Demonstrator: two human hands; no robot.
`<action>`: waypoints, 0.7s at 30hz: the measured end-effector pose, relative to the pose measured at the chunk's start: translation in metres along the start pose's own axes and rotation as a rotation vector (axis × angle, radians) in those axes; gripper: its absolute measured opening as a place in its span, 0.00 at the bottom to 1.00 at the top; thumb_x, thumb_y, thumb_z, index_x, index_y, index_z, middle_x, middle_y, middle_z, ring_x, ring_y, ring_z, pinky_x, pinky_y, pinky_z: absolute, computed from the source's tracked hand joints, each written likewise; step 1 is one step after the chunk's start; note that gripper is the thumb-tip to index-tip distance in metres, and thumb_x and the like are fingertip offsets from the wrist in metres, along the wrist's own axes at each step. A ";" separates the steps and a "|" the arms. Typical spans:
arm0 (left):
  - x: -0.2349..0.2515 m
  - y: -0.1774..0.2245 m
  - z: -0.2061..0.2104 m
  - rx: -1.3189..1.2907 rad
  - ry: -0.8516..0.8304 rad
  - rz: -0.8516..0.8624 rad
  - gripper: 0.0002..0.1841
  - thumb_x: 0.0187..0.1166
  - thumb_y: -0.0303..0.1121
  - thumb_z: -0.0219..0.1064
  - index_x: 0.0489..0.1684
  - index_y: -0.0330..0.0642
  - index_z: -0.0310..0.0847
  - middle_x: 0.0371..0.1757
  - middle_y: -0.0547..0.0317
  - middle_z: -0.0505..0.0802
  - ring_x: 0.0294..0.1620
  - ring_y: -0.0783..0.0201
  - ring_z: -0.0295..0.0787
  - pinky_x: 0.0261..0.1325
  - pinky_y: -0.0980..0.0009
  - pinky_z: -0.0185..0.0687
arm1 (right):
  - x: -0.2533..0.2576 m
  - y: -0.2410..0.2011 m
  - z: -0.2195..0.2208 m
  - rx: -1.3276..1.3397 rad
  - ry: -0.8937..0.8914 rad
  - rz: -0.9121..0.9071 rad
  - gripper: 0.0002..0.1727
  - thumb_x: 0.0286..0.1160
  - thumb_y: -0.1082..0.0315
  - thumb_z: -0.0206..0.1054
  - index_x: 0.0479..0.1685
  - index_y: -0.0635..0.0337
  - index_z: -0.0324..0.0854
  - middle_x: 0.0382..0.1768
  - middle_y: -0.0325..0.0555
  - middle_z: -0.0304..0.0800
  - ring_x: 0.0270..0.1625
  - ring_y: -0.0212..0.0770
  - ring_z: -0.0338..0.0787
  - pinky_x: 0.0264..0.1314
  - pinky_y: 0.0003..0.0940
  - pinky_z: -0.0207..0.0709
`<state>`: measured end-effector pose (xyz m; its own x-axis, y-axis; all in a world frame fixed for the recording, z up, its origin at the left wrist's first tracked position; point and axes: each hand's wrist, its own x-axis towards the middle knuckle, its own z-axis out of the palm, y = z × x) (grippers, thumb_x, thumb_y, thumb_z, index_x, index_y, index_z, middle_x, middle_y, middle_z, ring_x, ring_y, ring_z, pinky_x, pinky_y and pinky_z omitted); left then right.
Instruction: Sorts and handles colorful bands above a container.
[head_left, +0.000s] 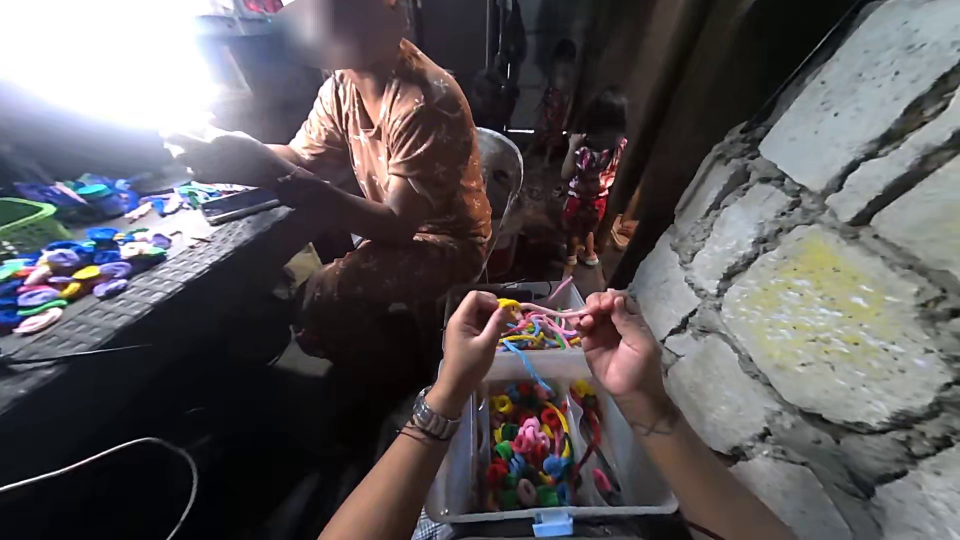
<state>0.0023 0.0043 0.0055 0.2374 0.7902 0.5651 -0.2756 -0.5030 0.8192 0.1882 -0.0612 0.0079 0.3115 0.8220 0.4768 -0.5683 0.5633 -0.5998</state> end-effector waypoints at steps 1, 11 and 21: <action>0.001 -0.001 -0.001 -0.007 0.039 -0.003 0.02 0.81 0.25 0.63 0.43 0.37 0.79 0.40 0.66 0.90 0.37 0.75 0.88 0.44 0.74 0.89 | 0.000 -0.001 0.000 0.023 0.032 0.008 0.20 0.92 0.64 0.47 0.37 0.45 0.87 0.36 0.32 0.91 0.39 0.29 0.91 0.49 0.26 0.88; 0.002 -0.002 -0.002 -0.259 -0.074 -0.107 0.09 0.74 0.19 0.61 0.40 0.47 0.74 0.38 0.70 0.88 0.35 0.75 0.86 0.40 0.76 0.86 | 0.000 -0.001 -0.002 0.018 0.034 0.024 0.22 0.91 0.64 0.46 0.35 0.47 0.87 0.35 0.34 0.91 0.39 0.30 0.91 0.47 0.27 0.87; -0.001 0.002 0.000 -0.296 -0.262 -0.475 0.14 0.65 0.25 0.49 0.16 0.53 0.77 0.19 0.77 0.80 0.19 0.82 0.70 0.23 0.83 0.64 | -0.005 0.004 -0.005 -0.318 -0.198 -0.058 0.14 0.88 0.62 0.56 0.41 0.45 0.90 0.41 0.29 0.91 0.42 0.26 0.90 0.49 0.23 0.86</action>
<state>0.0018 0.0030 0.0065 0.6081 0.7728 0.1815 -0.3217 0.0310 0.9463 0.1882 -0.0628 0.0000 0.1654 0.7732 0.6122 -0.2796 0.6321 -0.7227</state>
